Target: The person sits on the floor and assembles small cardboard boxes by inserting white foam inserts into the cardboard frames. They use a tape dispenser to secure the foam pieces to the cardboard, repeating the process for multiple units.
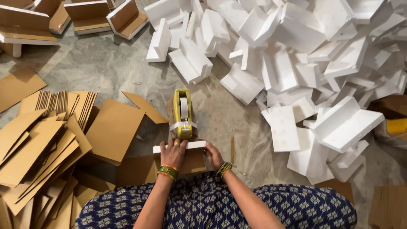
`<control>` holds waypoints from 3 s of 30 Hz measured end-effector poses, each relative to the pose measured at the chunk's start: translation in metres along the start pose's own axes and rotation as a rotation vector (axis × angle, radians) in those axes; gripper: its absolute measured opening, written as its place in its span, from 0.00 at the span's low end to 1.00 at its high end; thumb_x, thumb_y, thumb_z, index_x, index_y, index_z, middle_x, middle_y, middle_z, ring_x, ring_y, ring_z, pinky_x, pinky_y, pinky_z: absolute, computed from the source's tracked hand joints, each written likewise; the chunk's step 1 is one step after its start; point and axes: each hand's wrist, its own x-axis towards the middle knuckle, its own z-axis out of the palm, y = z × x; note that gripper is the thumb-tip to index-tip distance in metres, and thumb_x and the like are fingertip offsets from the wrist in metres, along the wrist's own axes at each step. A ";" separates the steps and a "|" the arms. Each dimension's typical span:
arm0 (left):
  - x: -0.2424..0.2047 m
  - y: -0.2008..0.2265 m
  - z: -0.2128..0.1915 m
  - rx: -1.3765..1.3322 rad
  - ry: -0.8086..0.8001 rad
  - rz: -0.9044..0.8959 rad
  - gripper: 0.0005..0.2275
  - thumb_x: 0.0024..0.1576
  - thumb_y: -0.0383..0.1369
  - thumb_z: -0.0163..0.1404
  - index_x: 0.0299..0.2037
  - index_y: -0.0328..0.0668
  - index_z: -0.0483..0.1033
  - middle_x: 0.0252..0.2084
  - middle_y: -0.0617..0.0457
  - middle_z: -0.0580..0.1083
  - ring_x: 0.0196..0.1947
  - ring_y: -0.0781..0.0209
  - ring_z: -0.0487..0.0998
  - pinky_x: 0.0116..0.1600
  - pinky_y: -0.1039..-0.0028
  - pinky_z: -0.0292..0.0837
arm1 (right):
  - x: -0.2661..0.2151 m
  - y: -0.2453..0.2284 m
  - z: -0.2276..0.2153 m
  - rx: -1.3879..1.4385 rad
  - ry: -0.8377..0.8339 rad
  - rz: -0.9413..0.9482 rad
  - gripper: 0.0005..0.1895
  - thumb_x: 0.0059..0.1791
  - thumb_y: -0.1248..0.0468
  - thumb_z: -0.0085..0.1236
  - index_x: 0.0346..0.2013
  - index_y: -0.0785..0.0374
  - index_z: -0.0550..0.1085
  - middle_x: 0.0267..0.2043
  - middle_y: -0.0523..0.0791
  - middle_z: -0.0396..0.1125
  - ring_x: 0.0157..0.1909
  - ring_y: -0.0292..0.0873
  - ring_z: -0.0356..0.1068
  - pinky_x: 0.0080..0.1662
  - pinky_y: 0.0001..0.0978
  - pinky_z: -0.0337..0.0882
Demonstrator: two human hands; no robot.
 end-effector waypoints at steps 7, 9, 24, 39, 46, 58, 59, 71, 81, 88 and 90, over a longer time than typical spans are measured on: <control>-0.006 -0.020 0.008 -0.084 -0.048 -0.030 0.16 0.53 0.30 0.47 0.52 0.54 0.75 0.47 0.53 0.77 0.48 0.52 0.76 0.57 0.52 0.61 | -0.001 0.015 0.034 -0.874 0.239 0.042 0.31 0.44 0.69 0.63 0.61 0.57 0.65 0.53 0.52 0.72 0.54 0.50 0.75 0.54 0.41 0.76; -0.003 -0.020 0.010 -0.075 -0.009 -0.003 0.15 0.52 0.31 0.48 0.50 0.53 0.75 0.46 0.53 0.78 0.48 0.53 0.76 0.58 0.54 0.62 | -0.002 0.018 0.043 -0.983 0.327 -0.084 0.27 0.45 0.67 0.64 0.58 0.58 0.67 0.50 0.54 0.72 0.52 0.54 0.75 0.51 0.42 0.75; -0.017 -0.008 0.014 -0.126 0.107 0.058 0.14 0.52 0.31 0.51 0.48 0.54 0.75 0.40 0.55 0.75 0.43 0.53 0.74 0.54 0.57 0.64 | 0.074 -0.038 0.039 -0.442 0.254 -0.144 0.14 0.51 0.59 0.59 0.42 0.68 0.82 0.41 0.45 0.77 0.43 0.32 0.74 0.46 0.25 0.73; -0.013 -0.014 0.011 -0.189 0.087 0.069 0.17 0.46 0.32 0.55 0.47 0.51 0.74 0.43 0.53 0.76 0.46 0.51 0.75 0.55 0.57 0.63 | -0.067 -0.069 0.089 -0.672 0.080 0.059 0.14 0.48 0.59 0.65 0.45 0.61 0.81 0.39 0.43 0.78 0.38 0.33 0.75 0.45 0.27 0.77; -0.018 -0.010 0.000 -0.173 -0.034 0.072 0.21 0.44 0.36 0.57 0.50 0.51 0.74 0.45 0.53 0.76 0.48 0.51 0.74 0.55 0.56 0.62 | -0.046 0.043 0.041 -0.904 0.315 0.007 0.14 0.44 0.62 0.68 0.41 0.67 0.80 0.38 0.48 0.78 0.39 0.43 0.78 0.45 0.35 0.78; -0.007 -0.002 -0.002 -0.135 -0.080 -0.015 0.27 0.38 0.42 0.66 0.51 0.53 0.75 0.49 0.57 0.76 0.53 0.55 0.72 0.58 0.56 0.61 | -0.043 0.034 0.056 -0.932 0.547 0.128 0.21 0.37 0.62 0.74 0.40 0.63 0.77 0.40 0.48 0.76 0.42 0.44 0.77 0.47 0.35 0.75; -0.007 -0.001 0.001 -0.133 -0.083 -0.017 0.27 0.38 0.41 0.66 0.51 0.55 0.76 0.49 0.57 0.76 0.53 0.55 0.72 0.58 0.57 0.61 | -0.047 0.028 0.055 -0.891 0.601 0.047 0.19 0.38 0.63 0.72 0.41 0.63 0.77 0.40 0.48 0.77 0.42 0.43 0.77 0.47 0.34 0.75; -0.027 0.004 0.000 -0.132 0.065 -0.001 0.27 0.33 0.40 0.65 0.47 0.53 0.76 0.46 0.57 0.76 0.48 0.54 0.75 0.54 0.53 0.63 | 0.053 -0.009 0.041 -0.592 0.199 0.051 0.19 0.46 0.55 0.69 0.42 0.69 0.83 0.36 0.43 0.78 0.35 0.31 0.71 0.40 0.25 0.73; -0.037 0.008 0.023 -0.155 -0.022 -0.022 0.26 0.42 0.44 0.65 0.48 0.46 0.70 0.45 0.52 0.73 0.51 0.52 0.72 0.58 0.54 0.62 | 0.082 0.016 -0.007 -0.921 -0.012 0.660 0.16 0.45 0.62 0.62 0.45 0.66 0.83 0.42 0.49 0.78 0.43 0.40 0.74 0.45 0.31 0.74; -0.033 0.005 0.028 -0.110 -0.097 -0.033 0.29 0.38 0.46 0.67 0.47 0.47 0.70 0.45 0.51 0.72 0.50 0.52 0.71 0.58 0.53 0.61 | 0.068 -0.020 0.000 -1.238 -0.021 0.549 0.19 0.44 0.69 0.53 0.49 0.64 0.81 0.50 0.52 0.76 0.52 0.47 0.76 0.53 0.37 0.74; -0.031 0.013 0.040 -0.107 -0.101 -0.035 0.27 0.39 0.45 0.66 0.46 0.47 0.70 0.44 0.52 0.73 0.50 0.53 0.72 0.59 0.53 0.61 | 0.049 -0.043 -0.005 -1.224 -0.105 0.318 0.21 0.44 0.70 0.51 0.50 0.63 0.81 0.53 0.53 0.76 0.54 0.49 0.76 0.55 0.39 0.74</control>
